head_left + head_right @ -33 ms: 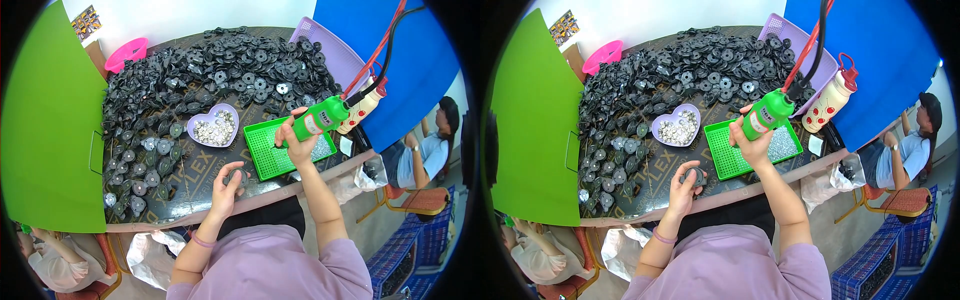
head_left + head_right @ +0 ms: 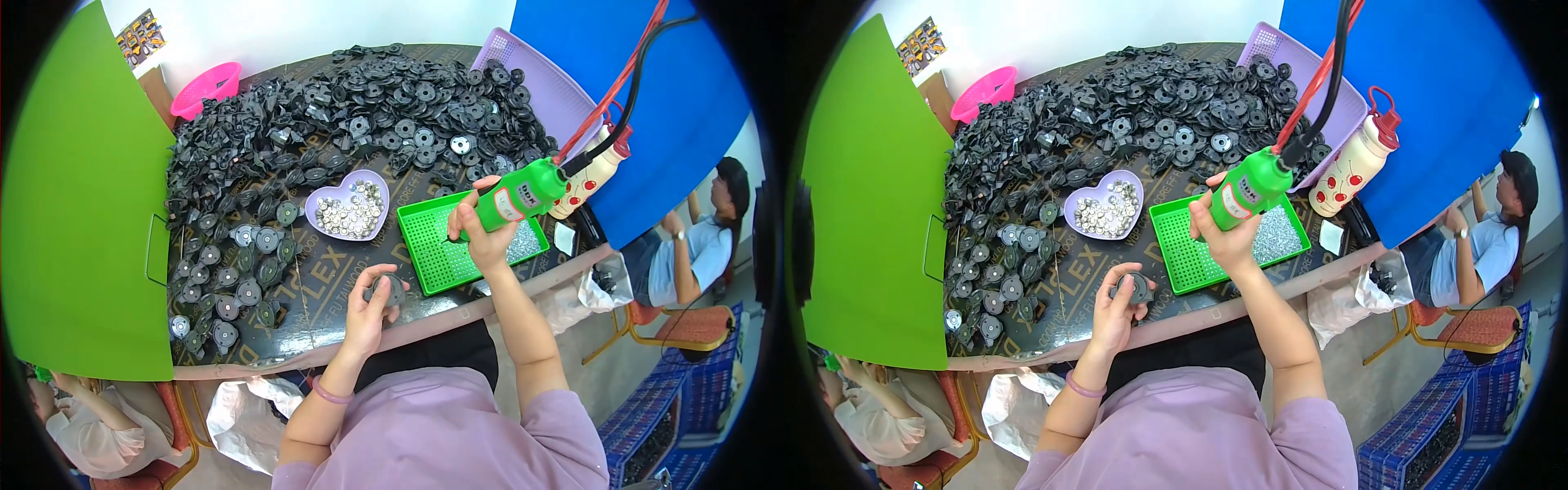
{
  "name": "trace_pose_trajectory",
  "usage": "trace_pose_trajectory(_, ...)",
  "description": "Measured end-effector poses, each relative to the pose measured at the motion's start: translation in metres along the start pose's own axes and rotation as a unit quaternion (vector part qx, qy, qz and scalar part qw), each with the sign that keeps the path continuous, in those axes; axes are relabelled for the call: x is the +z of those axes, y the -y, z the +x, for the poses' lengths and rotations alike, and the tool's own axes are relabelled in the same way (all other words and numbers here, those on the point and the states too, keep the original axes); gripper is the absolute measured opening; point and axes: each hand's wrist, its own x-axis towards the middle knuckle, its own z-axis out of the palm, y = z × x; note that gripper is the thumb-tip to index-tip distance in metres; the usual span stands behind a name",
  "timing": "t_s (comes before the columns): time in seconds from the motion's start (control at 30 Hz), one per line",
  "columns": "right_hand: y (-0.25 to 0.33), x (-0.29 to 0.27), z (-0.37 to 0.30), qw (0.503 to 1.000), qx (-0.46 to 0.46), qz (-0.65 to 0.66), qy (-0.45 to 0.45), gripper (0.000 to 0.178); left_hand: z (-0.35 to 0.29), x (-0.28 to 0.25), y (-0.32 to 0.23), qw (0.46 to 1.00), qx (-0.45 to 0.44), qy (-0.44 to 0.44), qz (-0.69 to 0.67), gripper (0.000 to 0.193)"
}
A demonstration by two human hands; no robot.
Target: Assembling small plastic components using an electric screwdriver and screws.
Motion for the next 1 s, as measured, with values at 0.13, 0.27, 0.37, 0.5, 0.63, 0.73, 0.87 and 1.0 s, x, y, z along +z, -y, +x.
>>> trace_pose_trajectory(0.13,-0.004,-0.001,-0.003,0.999,0.01,-0.035,0.003,0.032,-0.002,0.003,-0.004,1.0,-0.009,0.01,-0.006,0.031)
trace_pose_trajectory(0.27,-0.004,0.001,-0.003,0.999,0.008,-0.046,0.011,0.031,-0.001,0.0,0.001,0.997,0.019,0.016,-0.074,0.031)
trace_pose_trajectory(0.37,-0.006,0.002,-0.004,0.998,0.008,-0.053,0.015,0.031,-0.001,0.004,-0.001,0.995,0.022,-0.008,-0.097,0.028)
trace_pose_trajectory(0.5,-0.006,0.001,-0.005,0.998,0.014,-0.057,0.013,0.031,-0.001,0.001,-0.002,0.985,0.008,-0.005,-0.171,0.025)
trace_pose_trajectory(0.63,-0.005,0.001,-0.003,0.998,0.005,-0.058,0.015,0.03,0.0,-0.001,0.001,0.984,0.007,0.001,-0.179,0.027)
trace_pose_trajectory(0.73,-0.005,0.003,-0.005,0.999,0.011,-0.053,0.004,0.03,0.0,0.003,-0.003,0.992,-0.011,-0.016,-0.123,0.026)
trace_pose_trajectory(0.87,-0.006,0.003,-0.004,0.996,-0.007,-0.084,0.025,0.032,0.001,0.002,-0.002,0.994,-0.011,-0.025,-0.104,0.027)
trace_pose_trajectory(1.0,0.01,0.006,-0.004,1.0,-0.018,-0.001,-0.021,0.03,0.002,-0.001,0.001,0.994,-0.004,-0.022,-0.11,0.026)
